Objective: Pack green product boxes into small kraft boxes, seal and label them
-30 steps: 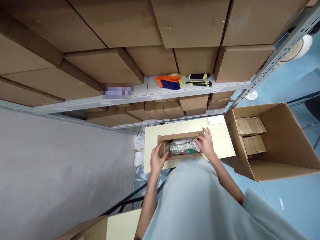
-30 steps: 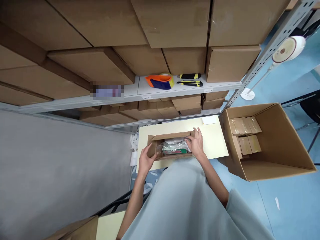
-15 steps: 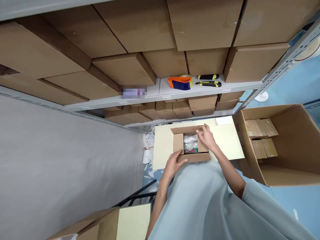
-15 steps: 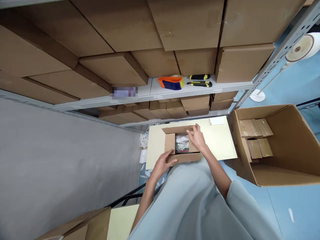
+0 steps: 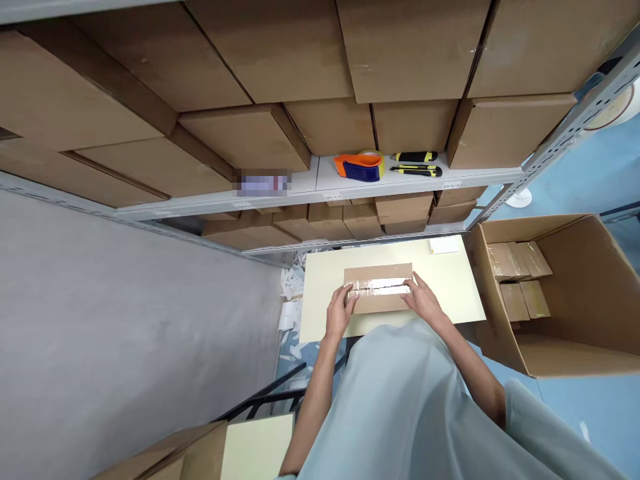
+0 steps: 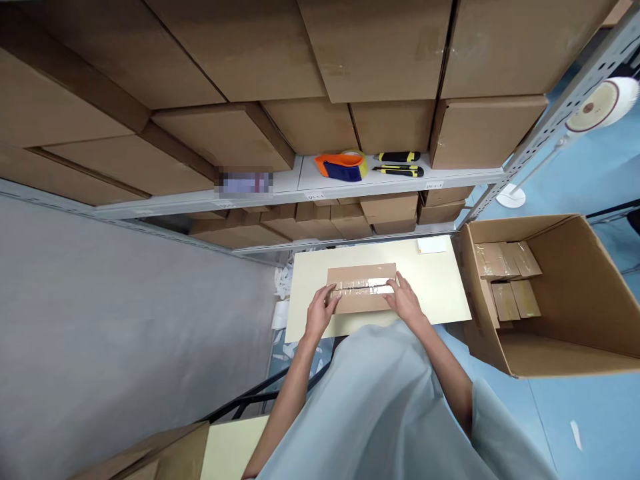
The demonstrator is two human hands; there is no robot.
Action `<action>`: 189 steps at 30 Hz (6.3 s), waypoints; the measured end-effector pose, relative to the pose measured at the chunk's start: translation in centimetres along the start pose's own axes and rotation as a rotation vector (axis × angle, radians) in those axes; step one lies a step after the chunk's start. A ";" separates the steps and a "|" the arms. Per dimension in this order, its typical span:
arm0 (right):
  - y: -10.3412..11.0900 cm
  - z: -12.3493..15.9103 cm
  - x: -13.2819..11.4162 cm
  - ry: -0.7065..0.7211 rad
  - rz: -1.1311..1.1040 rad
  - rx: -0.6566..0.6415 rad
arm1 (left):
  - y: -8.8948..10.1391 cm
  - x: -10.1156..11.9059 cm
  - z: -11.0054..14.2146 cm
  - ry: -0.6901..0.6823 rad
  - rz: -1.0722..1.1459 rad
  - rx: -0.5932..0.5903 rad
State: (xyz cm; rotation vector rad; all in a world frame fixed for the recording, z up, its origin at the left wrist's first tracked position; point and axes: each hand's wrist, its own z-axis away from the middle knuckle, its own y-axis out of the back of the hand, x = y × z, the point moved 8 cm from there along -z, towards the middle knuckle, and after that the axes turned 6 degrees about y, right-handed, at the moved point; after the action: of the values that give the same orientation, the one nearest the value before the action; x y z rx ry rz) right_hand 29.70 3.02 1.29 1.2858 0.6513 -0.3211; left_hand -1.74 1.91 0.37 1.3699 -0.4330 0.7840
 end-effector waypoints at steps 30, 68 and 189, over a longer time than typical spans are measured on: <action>1.9 -7.7 4.0 0.151 -0.057 0.170 | -6.4 5.0 -5.9 -0.172 0.012 0.165; 1.3 -8.1 5.2 0.104 -0.064 0.082 | -7.2 4.4 -6.2 -0.105 0.035 0.117; 16.2 -8.8 -7.4 0.006 0.046 -0.804 | -0.3 4.0 1.9 0.615 1.499 0.134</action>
State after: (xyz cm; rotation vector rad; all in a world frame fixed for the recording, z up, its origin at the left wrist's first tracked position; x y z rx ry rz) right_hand 30.67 14.77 17.24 0.5297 0.6585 -0.0003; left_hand 1.53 1.02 3.30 0.6412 -0.9061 2.3863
